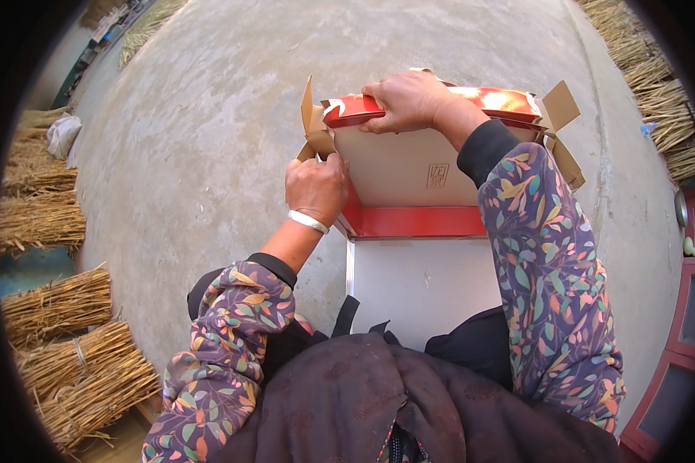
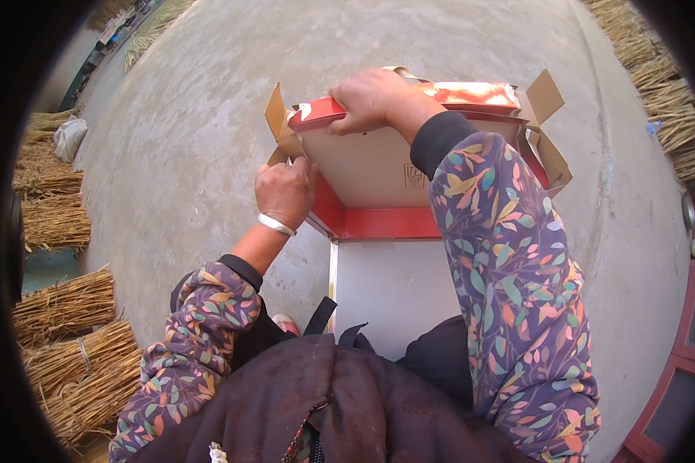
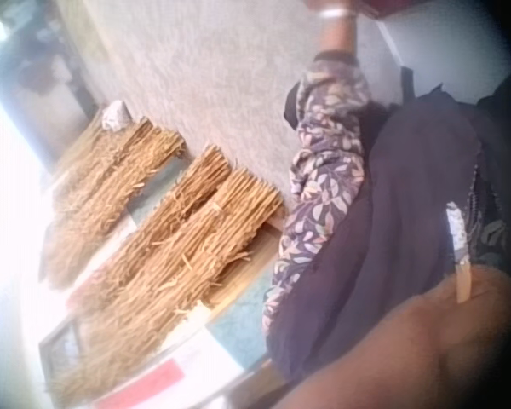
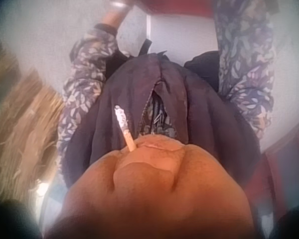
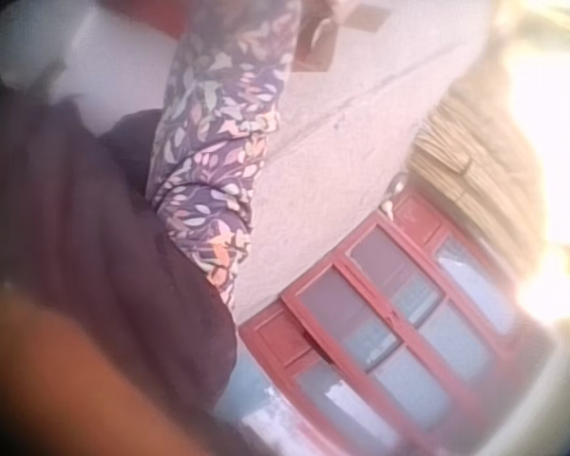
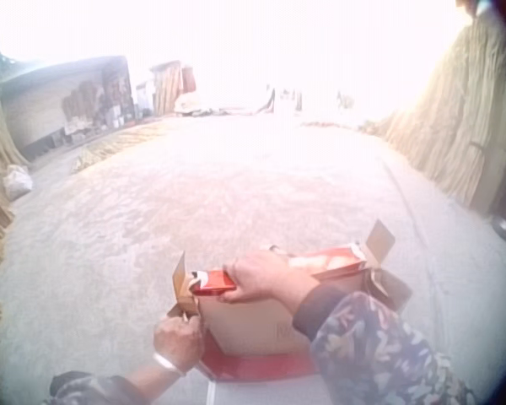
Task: The person assembles a red cardboard box by folding and tucking its flaps into place. They manipulate the box's sides and top flaps to form a rectangular container.
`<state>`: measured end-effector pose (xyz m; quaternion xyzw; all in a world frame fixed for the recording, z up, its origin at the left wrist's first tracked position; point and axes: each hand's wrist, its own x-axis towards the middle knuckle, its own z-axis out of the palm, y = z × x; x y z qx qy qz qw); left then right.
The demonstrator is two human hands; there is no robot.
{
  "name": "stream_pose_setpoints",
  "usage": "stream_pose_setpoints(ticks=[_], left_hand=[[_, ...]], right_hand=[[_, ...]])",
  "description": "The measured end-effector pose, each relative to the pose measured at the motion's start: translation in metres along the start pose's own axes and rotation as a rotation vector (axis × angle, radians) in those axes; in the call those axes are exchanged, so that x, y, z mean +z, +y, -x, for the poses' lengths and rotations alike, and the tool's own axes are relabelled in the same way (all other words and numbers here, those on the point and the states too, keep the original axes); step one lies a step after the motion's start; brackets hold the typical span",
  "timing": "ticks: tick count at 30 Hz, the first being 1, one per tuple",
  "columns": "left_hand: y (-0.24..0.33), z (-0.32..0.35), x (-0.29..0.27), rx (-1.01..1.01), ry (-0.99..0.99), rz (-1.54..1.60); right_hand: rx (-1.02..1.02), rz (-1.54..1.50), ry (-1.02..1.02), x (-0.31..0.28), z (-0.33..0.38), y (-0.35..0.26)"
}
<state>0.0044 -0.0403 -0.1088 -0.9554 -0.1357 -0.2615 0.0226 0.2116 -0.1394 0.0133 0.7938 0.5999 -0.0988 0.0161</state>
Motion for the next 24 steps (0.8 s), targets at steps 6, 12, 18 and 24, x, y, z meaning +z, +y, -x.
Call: stream_pose_setpoints(ticks=[6,12,18,24], left_hand=[[0.008,0.004,-0.018,0.041,-0.032,-0.009],[0.021,0.023,-0.052,0.001,-0.08,0.092],[0.015,0.022,-0.058,0.003,-0.201,0.168],[0.001,0.02,-0.06,-0.024,-0.307,0.217]], right_hand=[[0.014,0.117,0.071,0.008,-0.001,-0.003],[-0.071,0.16,0.287,0.018,0.007,-0.001],[-0.02,0.208,0.478,0.041,0.02,-0.008],[-0.043,0.319,0.629,0.054,0.029,-0.026]])
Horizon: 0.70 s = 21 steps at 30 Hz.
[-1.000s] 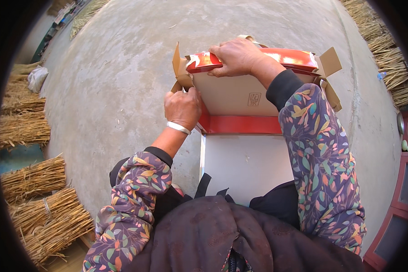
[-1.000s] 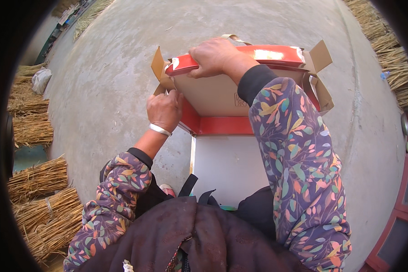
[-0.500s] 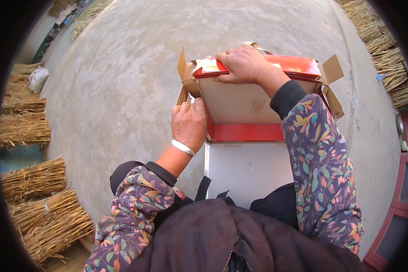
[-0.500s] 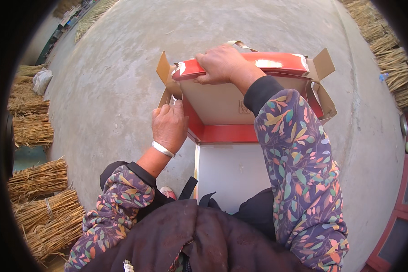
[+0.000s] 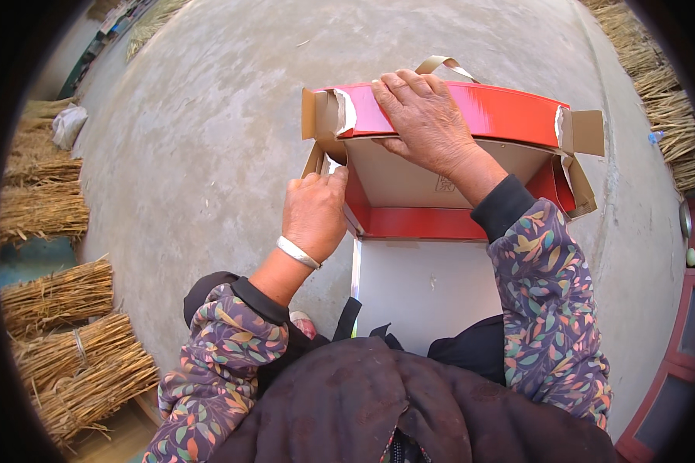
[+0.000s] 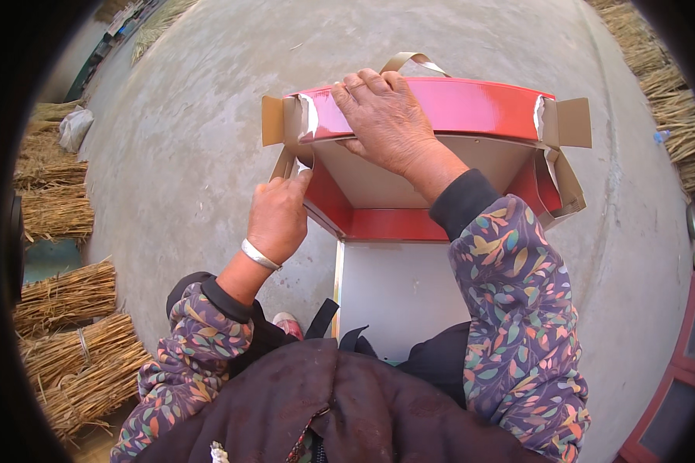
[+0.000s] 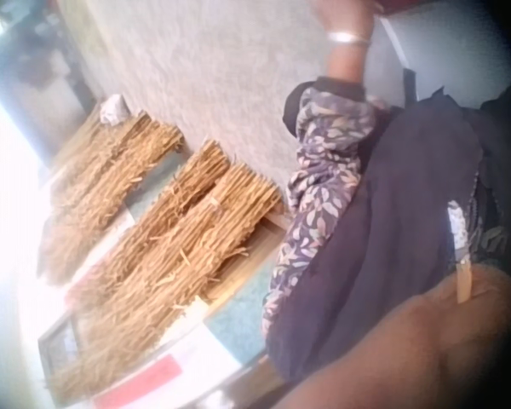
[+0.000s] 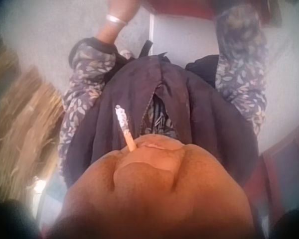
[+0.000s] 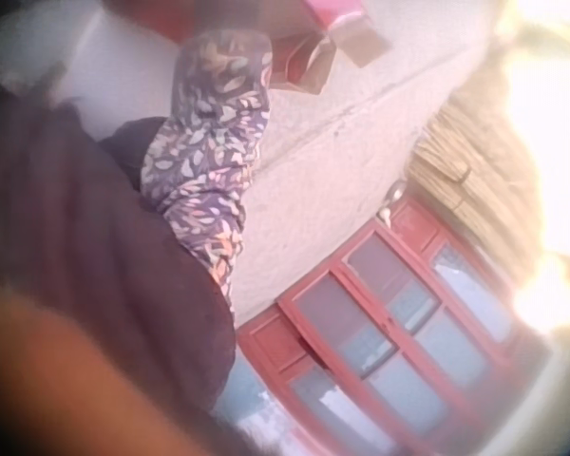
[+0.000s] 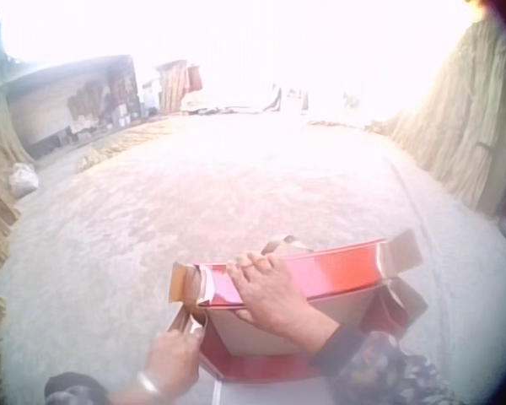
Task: The person assembles a red cardboard box by folding and tucking its flaps into place. They manipulate the box's sides and top flaps to form a rectangular container.
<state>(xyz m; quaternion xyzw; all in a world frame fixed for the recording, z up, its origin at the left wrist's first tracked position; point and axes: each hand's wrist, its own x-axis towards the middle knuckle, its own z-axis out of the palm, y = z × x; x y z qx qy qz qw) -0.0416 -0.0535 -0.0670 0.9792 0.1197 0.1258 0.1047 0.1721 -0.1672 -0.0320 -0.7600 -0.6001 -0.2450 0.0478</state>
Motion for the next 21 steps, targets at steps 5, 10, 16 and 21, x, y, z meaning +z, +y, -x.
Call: stream_pose_setpoints(ticks=[5,10,16,21], left_hand=[[-0.01,-0.002,-0.008,0.05,0.003,0.006],[-0.025,-0.008,-0.014,0.099,-0.07,0.087],[-0.039,-0.025,-0.01,-0.016,0.001,0.673],[-0.039,-0.03,-0.009,-0.207,0.191,0.631]], right_hand=[[-0.234,-0.108,0.208,-0.001,0.007,-0.032],[-0.213,-0.462,0.168,0.006,0.024,-0.072],[-0.009,-0.624,-0.096,0.012,0.032,-0.075],[-0.033,-0.629,-0.215,0.008,0.03,-0.079]])
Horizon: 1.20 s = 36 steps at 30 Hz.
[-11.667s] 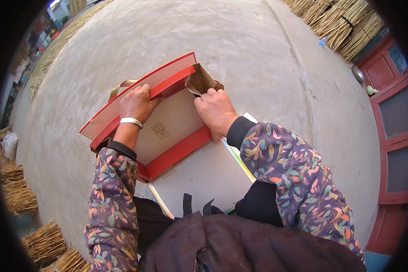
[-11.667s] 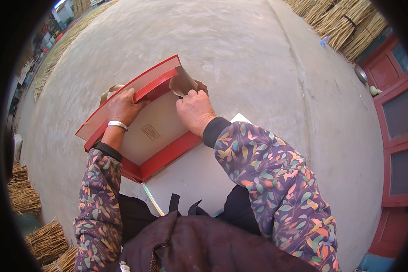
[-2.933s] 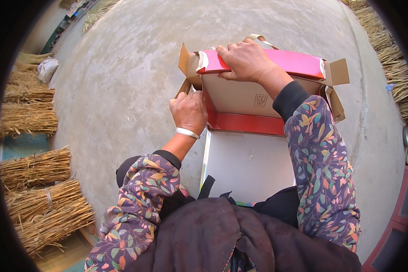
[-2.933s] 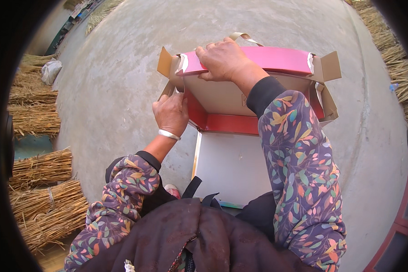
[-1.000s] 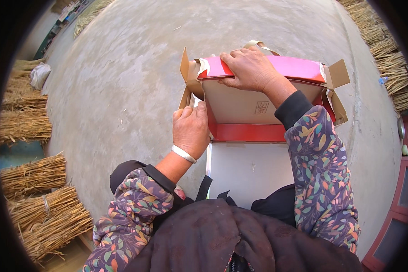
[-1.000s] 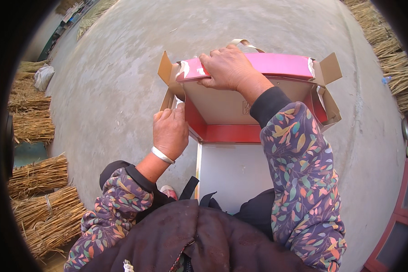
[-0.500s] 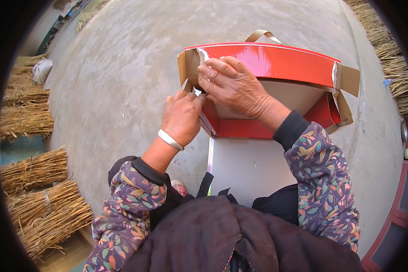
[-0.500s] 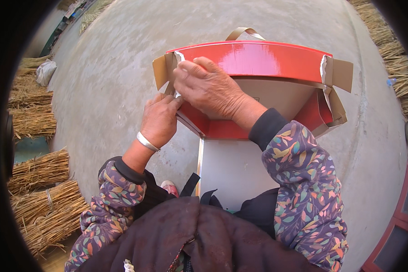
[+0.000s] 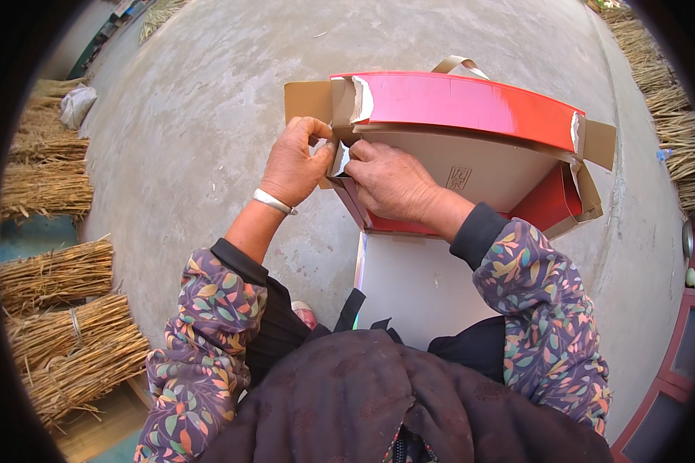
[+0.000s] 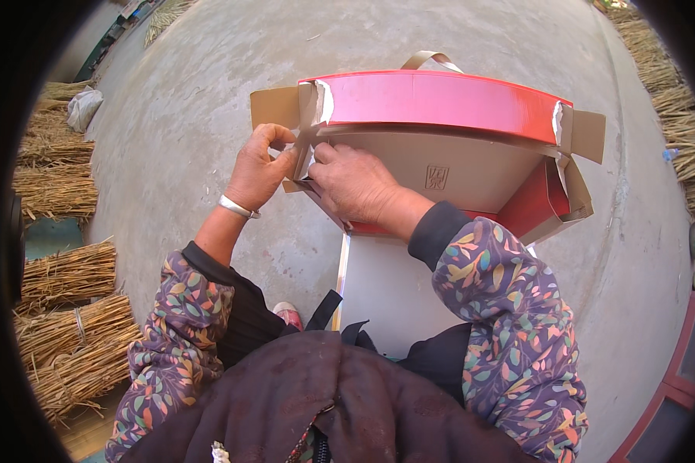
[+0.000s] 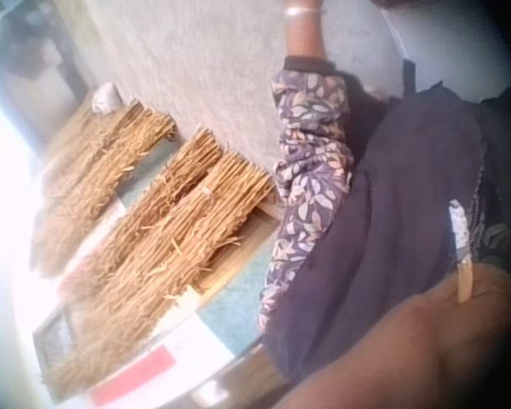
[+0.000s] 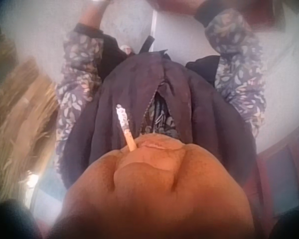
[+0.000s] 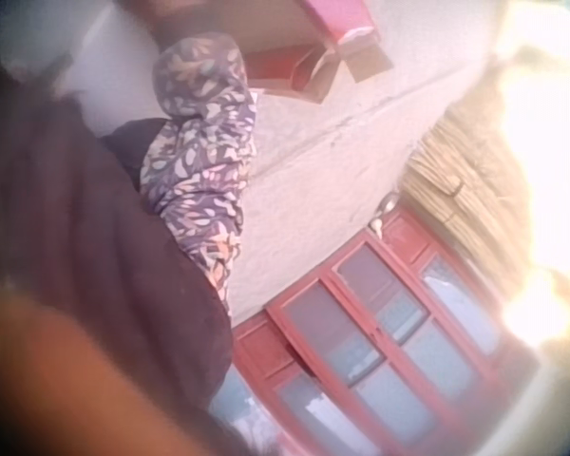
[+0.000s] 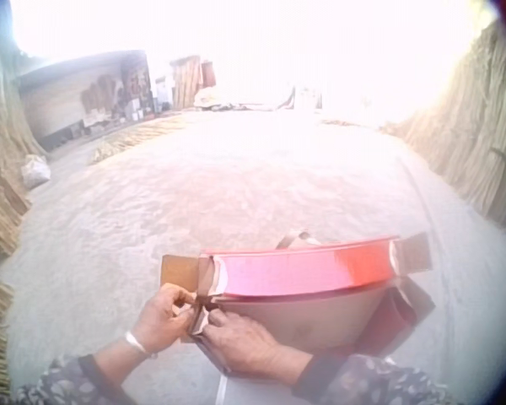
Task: The person assembles a red cardboard box by folding and tucking its flaps into place. They manipulate the box's sides and top flaps to form a rectangular container.
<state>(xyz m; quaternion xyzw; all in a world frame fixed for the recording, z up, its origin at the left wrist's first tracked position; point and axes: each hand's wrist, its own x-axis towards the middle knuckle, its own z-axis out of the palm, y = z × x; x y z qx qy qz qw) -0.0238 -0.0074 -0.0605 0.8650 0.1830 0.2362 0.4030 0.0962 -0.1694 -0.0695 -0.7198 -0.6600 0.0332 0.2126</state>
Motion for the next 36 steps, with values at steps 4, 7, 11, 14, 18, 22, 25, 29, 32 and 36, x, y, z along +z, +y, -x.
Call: stream_pose_setpoints(ticks=[4,7,11,14,18,22,25,29,32,36], left_hand=[[0.002,0.001,-0.003,-0.237,-0.149,-0.192],[-0.004,0.002,-0.003,-0.317,-0.263,-0.298],[-0.021,0.0,0.006,-0.336,-0.248,-0.114],[-0.031,-0.001,0.01,-0.329,-0.224,-0.082],[-0.028,0.001,0.009,-0.35,-0.201,0.014],[-0.011,0.02,0.007,-0.571,-0.169,0.328],[0.001,0.043,0.016,-0.443,-0.068,0.331],[0.001,0.058,0.025,-0.265,0.068,0.319],[-0.002,0.057,0.027,-0.314,0.073,0.135],[-0.004,0.056,0.034,-0.283,0.11,-0.021]], right_hand=[[0.022,0.014,-0.104,-0.007,-0.003,-0.007],[0.04,0.047,-0.22,-0.009,-0.007,-0.015],[0.092,-0.12,-0.275,-0.009,-0.01,-0.015],[0.197,-0.267,-0.334,-0.008,-0.013,-0.01],[0.18,-0.315,-0.332,-0.005,-0.013,-0.003],[0.145,-0.291,-0.34,-0.005,-0.015,0.0],[0.181,-0.295,-0.358,-0.009,-0.026,0.002],[0.18,-0.31,-0.513,-0.019,-0.037,0.001],[0.19,-0.383,-0.526,-0.024,-0.039,-0.001],[0.176,-0.434,-0.482,-0.024,-0.039,-0.002]])
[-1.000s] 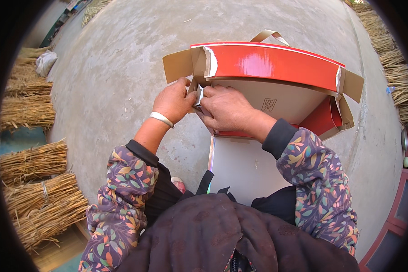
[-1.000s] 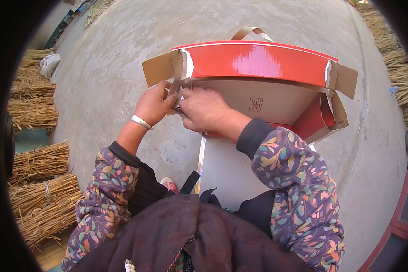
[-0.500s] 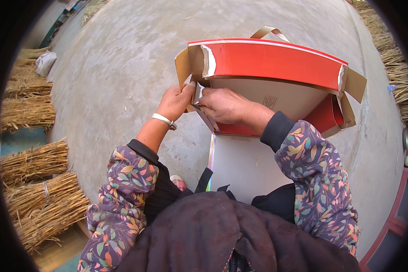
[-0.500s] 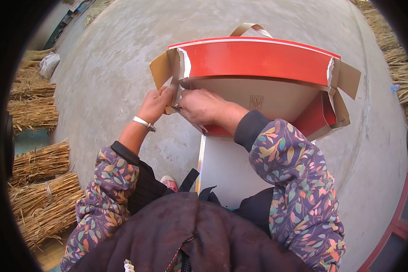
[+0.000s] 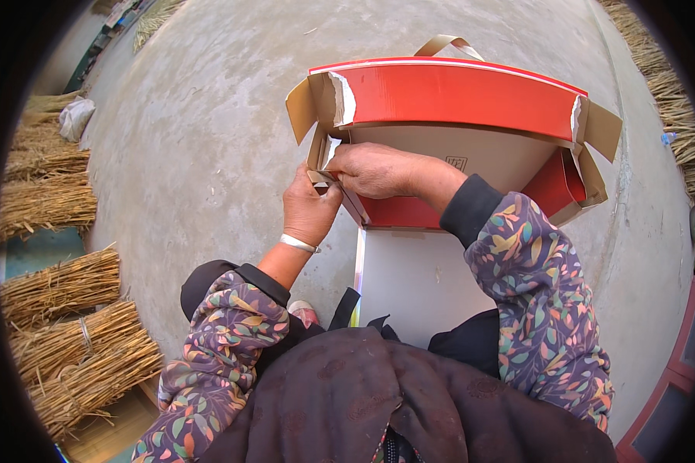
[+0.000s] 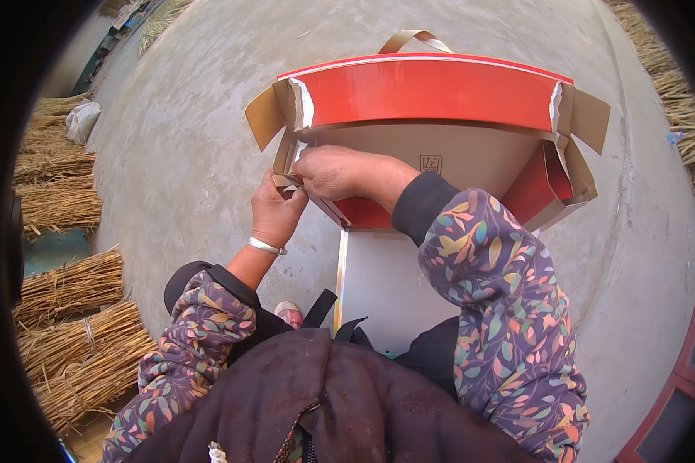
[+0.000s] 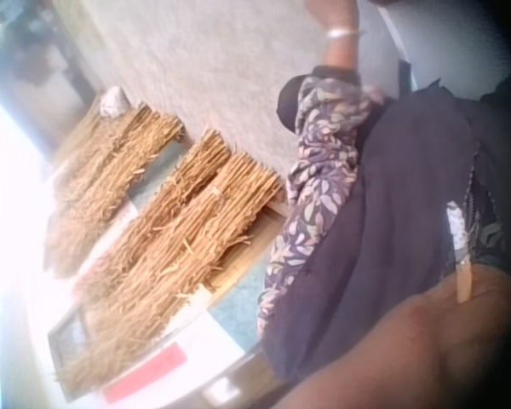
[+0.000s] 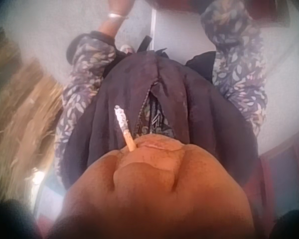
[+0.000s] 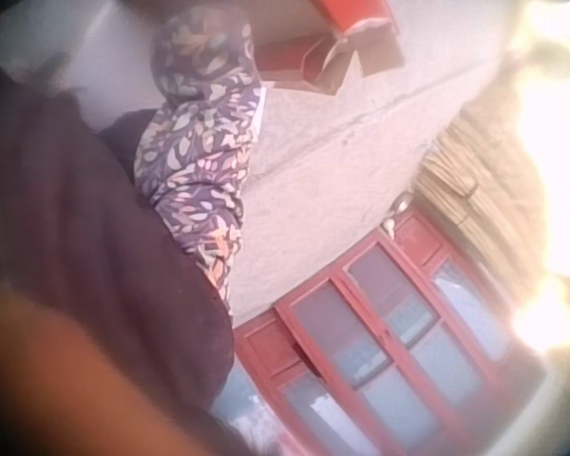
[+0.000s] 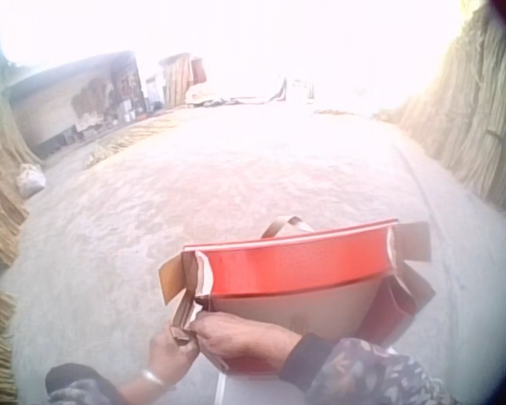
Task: The person assembles a red cardboard box by folding and tucking its flaps into place. They manipulate the box's sides and top flaps to form a rectangular container.
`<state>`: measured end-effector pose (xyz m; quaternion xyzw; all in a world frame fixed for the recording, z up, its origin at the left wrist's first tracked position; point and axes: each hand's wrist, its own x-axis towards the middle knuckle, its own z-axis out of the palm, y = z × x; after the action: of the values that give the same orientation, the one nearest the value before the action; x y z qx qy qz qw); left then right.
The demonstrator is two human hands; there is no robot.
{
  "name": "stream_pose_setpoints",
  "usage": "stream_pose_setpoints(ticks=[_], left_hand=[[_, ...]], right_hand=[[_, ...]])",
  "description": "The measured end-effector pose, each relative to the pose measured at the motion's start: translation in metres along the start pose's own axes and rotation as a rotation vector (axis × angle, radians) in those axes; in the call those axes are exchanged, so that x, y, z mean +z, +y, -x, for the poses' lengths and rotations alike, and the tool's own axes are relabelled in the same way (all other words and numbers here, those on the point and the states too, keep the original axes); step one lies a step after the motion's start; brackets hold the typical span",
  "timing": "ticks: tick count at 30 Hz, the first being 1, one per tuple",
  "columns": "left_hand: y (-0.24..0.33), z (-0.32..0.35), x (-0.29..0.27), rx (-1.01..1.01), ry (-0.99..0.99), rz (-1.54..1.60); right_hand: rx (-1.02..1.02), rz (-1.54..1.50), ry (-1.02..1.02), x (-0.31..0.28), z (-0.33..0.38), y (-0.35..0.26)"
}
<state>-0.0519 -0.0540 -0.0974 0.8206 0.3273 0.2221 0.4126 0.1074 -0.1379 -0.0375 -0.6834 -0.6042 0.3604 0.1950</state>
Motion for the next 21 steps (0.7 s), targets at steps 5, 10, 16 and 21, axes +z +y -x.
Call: stream_pose_setpoints(ticks=[5,10,16,21], left_hand=[[-0.003,0.003,0.008,0.093,0.088,0.026],[-0.002,0.001,0.014,0.09,0.142,-0.083],[0.01,-0.002,0.018,0.016,0.201,-0.106],[0.011,-0.006,0.017,-0.021,0.159,-0.118]], right_hand=[[-0.023,0.002,0.023,0.002,-0.004,-0.001],[-0.021,-0.021,0.039,0.001,-0.004,-0.008],[-0.047,0.008,0.062,-0.001,-0.01,-0.011],[-0.071,-0.042,0.166,0.001,-0.013,-0.006]])
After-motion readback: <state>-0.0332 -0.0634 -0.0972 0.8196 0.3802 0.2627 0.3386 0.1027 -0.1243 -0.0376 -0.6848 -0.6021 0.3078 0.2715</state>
